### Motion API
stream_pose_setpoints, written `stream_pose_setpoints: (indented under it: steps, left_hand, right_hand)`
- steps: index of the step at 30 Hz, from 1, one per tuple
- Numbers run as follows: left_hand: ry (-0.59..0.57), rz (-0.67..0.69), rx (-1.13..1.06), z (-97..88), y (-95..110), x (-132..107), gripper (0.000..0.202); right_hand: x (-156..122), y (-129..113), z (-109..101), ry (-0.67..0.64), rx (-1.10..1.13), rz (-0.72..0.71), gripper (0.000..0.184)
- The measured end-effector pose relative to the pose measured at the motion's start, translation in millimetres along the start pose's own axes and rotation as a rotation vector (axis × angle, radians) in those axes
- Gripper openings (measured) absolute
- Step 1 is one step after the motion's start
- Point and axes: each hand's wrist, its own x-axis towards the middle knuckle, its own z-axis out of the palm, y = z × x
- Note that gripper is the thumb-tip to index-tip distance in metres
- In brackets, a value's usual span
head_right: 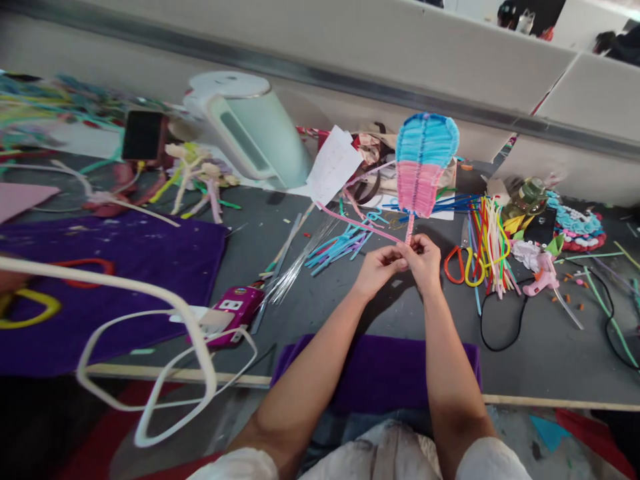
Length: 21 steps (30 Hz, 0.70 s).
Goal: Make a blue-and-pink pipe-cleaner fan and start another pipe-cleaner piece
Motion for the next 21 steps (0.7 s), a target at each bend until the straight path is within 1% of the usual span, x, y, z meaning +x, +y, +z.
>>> stream_pose_setpoints:
  steps: [2, 4, 7, 9, 14, 19, 21]
  left_hand:
    - [0.062, 0.046, 0.056, 0.8, 0, 0, 0.028]
    - [0.093, 0.081, 0.104, 0.7, 1, 0, 0.024]
    - [0.102, 0.11, 0.151, -0.4, 2, -1, 0.018]
    - [0.094, 0.105, 0.151, -0.7, 3, -2, 0.018]
    - [0.038, 0.055, 0.067, 0.3, 8, -3, 0.025]
    - [-0.107, -0.03, -0.058, -1.7, 11, -5, 0.037]
    - [-0.137, -0.076, -0.094, -2.9, 9, -4, 0.039]
  right_hand:
    - [0, 1, 0, 0.003, -0.015, 0.005, 0.033]
    - [1, 1, 0, -0.006, -0.012, 0.019, 0.032]
    - [1, -1, -1, -0.016, 0.014, 0.029, 0.031]
    - [1, -2, -2, -0.023, 0.043, 0.05, 0.03]
    - [1, -6, -5, -0.042, 0.091, 0.084, 0.03]
    - [-3, -14, -2, -0.074, 0.087, 0.11, 0.033]
    - [-4, -16, -1, -0.076, 0.083, 0.105, 0.034]
